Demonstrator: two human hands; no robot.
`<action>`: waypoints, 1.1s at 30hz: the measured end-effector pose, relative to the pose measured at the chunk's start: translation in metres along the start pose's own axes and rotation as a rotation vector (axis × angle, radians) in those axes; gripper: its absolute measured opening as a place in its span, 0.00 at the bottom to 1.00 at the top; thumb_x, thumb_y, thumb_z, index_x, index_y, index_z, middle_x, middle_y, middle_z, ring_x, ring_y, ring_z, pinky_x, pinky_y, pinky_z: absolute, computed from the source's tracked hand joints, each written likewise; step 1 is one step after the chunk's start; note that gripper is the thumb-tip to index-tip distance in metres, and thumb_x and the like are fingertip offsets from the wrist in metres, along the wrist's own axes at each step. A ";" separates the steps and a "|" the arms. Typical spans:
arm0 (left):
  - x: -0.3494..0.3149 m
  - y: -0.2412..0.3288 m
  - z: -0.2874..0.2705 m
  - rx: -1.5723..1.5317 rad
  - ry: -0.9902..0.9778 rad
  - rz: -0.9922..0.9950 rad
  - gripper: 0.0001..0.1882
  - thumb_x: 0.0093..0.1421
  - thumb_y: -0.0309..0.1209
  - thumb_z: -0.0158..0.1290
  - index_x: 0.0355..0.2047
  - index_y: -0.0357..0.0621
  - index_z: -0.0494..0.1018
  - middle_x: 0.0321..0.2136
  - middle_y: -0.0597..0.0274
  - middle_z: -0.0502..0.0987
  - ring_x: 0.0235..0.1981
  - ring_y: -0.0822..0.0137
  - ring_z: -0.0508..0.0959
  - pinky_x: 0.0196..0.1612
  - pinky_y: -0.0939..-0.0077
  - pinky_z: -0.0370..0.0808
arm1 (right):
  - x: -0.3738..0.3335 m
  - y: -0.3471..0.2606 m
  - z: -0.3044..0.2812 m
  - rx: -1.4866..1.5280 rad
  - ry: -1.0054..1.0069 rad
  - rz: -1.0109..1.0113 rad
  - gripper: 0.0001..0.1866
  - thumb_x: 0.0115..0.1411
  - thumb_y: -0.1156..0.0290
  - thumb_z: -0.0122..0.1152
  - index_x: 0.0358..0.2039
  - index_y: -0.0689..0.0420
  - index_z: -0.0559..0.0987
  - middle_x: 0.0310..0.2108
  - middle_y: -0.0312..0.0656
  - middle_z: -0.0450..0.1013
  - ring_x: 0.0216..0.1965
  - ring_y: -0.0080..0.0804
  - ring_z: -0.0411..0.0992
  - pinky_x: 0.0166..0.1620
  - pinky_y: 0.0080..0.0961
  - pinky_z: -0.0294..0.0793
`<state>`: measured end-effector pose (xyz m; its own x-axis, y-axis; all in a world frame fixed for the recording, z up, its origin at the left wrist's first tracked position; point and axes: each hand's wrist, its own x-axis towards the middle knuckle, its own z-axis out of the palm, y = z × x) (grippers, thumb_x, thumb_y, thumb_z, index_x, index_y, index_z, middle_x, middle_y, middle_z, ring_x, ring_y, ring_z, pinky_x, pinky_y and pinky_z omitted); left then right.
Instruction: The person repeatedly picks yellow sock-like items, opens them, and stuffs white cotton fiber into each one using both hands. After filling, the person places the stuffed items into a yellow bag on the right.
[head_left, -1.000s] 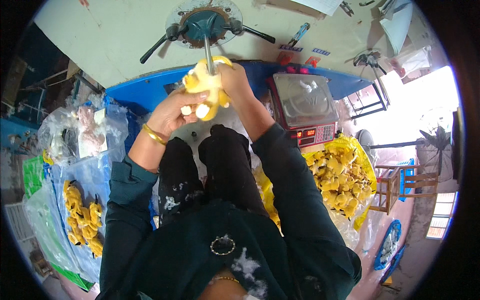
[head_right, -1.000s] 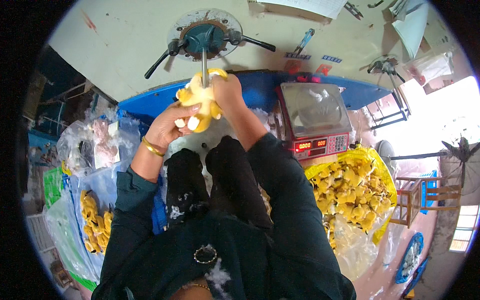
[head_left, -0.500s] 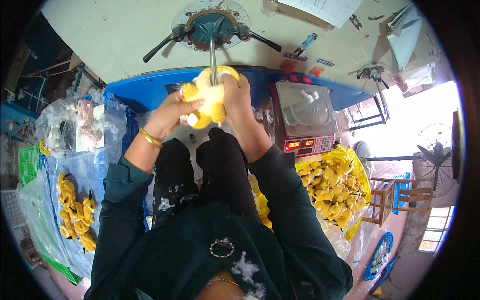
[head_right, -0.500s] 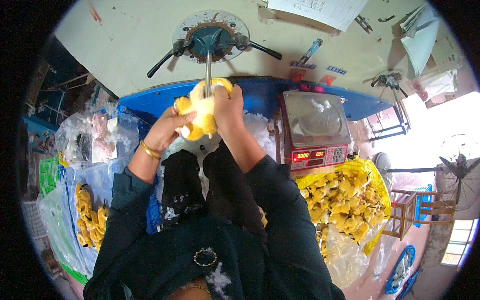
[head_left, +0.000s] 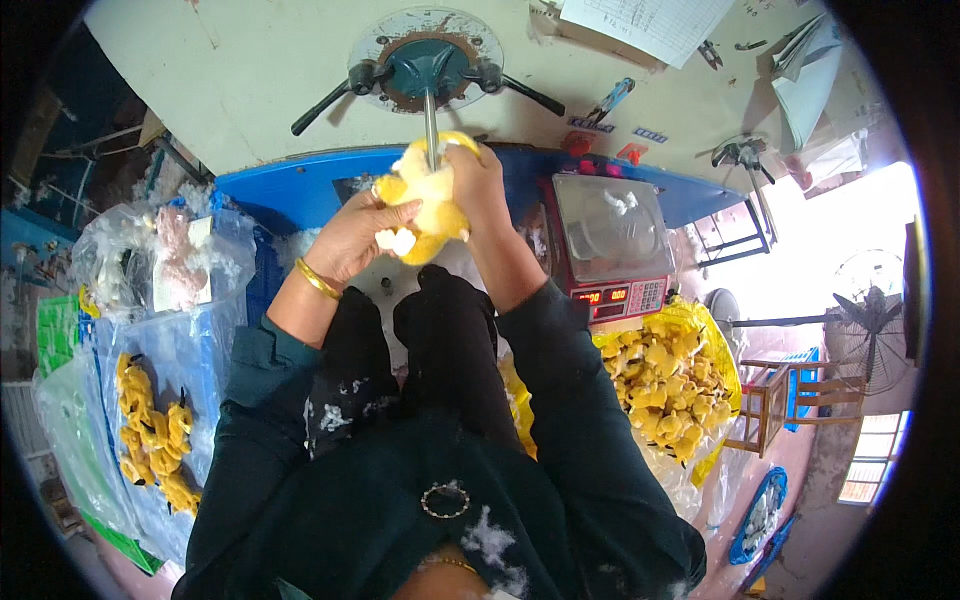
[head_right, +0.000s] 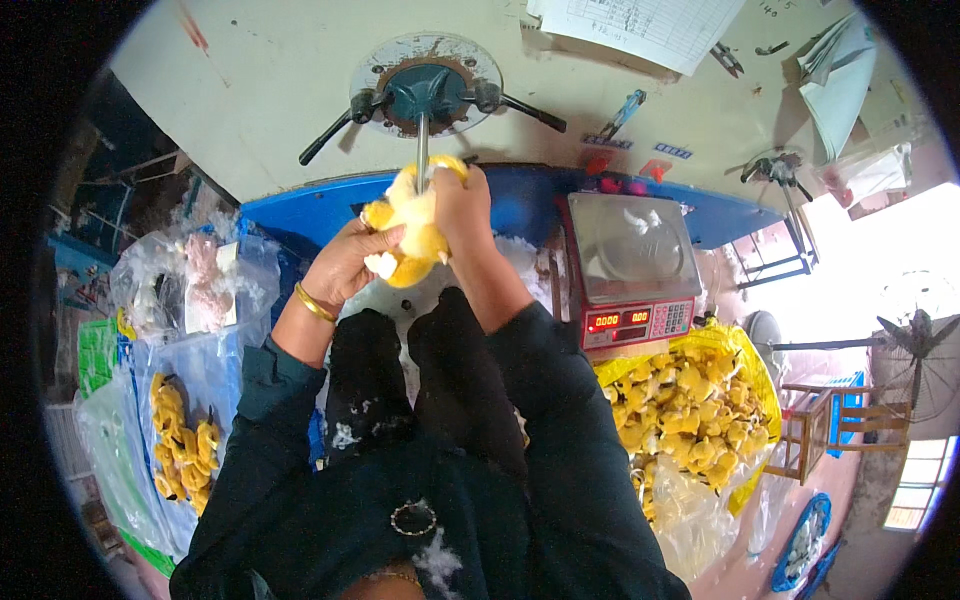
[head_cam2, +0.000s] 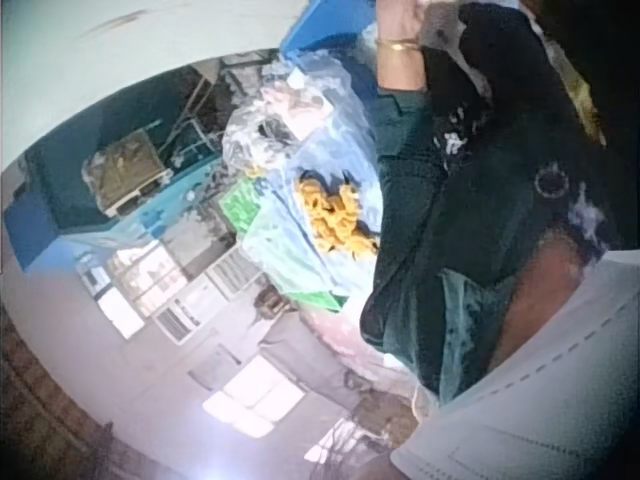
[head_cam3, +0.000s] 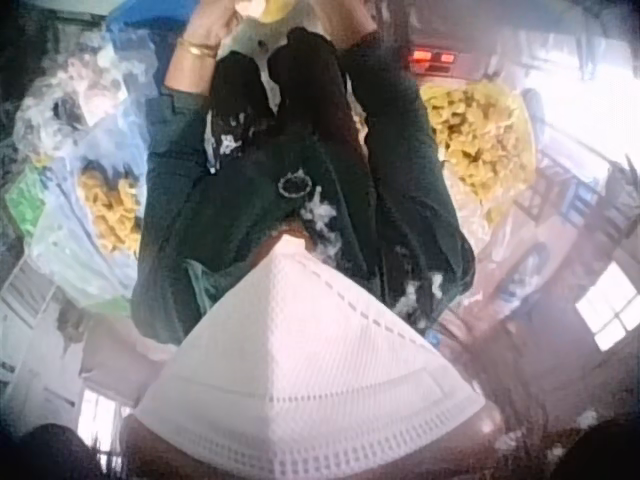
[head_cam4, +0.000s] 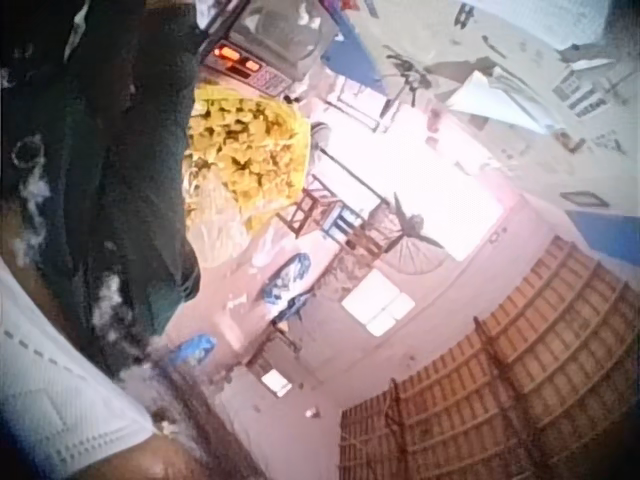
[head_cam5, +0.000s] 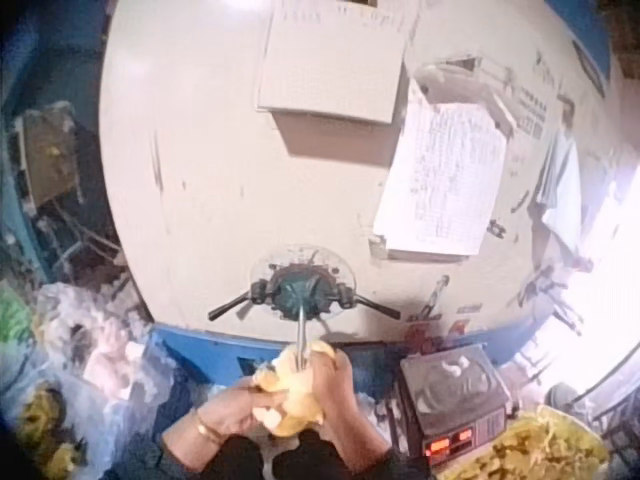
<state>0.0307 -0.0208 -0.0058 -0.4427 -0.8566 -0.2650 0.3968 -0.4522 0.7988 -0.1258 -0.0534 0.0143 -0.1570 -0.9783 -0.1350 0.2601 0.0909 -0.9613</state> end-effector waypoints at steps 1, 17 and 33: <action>-0.004 -0.001 0.000 0.010 -0.060 -0.029 0.19 0.58 0.28 0.57 0.49 0.37 0.69 0.40 0.58 0.77 0.38 0.68 0.79 0.40 0.76 0.77 | -0.006 0.001 -0.002 0.013 -0.024 0.018 0.16 0.58 0.67 0.51 0.38 0.70 0.69 0.30 0.49 0.73 0.28 0.35 0.75 0.28 0.28 0.75; -0.022 -0.008 0.051 -0.379 0.050 -0.210 0.19 0.64 0.39 0.47 0.52 0.45 0.68 0.45 0.54 0.77 0.43 0.57 0.80 0.39 0.53 0.80 | 0.030 0.022 -0.018 0.007 -0.498 0.163 0.12 0.59 0.67 0.56 0.39 0.60 0.78 0.37 0.41 0.77 0.36 0.27 0.76 0.41 0.26 0.76; -0.023 -0.007 0.043 -0.486 0.011 -0.252 0.18 0.60 0.32 0.53 0.49 0.39 0.69 0.43 0.54 0.77 0.40 0.59 0.80 0.39 0.62 0.81 | 0.002 0.009 -0.016 -0.360 -0.408 -0.189 0.12 0.58 0.66 0.54 0.35 0.60 0.81 0.33 0.42 0.79 0.32 0.25 0.77 0.37 0.26 0.77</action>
<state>0.0035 0.0132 0.0183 -0.5645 -0.7085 -0.4235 0.6065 -0.7040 0.3694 -0.1392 -0.0517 0.0014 0.2298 -0.9697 0.0824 -0.0887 -0.1052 -0.9905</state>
